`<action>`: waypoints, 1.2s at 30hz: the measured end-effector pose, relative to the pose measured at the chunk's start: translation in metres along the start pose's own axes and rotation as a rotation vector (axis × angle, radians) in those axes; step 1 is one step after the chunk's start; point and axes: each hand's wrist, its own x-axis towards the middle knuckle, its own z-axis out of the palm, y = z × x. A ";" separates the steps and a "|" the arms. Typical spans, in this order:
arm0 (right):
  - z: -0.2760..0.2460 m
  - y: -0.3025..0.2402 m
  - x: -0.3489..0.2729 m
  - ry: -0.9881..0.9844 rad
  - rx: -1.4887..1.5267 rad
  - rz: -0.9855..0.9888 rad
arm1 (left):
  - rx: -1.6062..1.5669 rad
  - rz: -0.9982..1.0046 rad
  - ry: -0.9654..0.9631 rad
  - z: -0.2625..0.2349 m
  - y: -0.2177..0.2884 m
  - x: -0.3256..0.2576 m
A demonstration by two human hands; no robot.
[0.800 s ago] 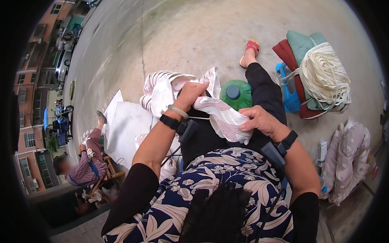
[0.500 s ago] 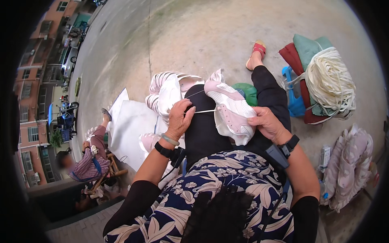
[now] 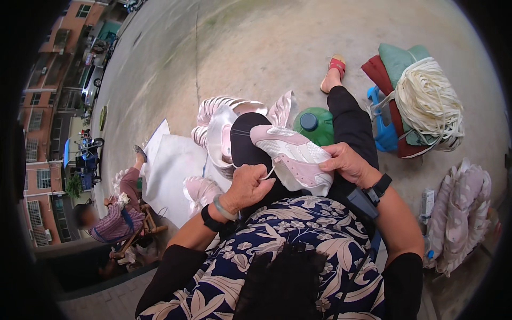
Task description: Threading shoelaces through the eyelets of pink and white shoes.
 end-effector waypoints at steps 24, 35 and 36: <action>-0.004 0.012 0.018 0.120 0.352 -0.147 | 0.317 -0.095 0.073 0.045 -0.021 0.032; 0.012 0.011 0.008 0.332 0.064 -0.111 | 0.328 0.011 0.100 0.045 -0.007 0.038; 0.005 0.012 0.013 0.319 0.075 -0.130 | 0.307 0.002 0.122 0.042 -0.010 0.042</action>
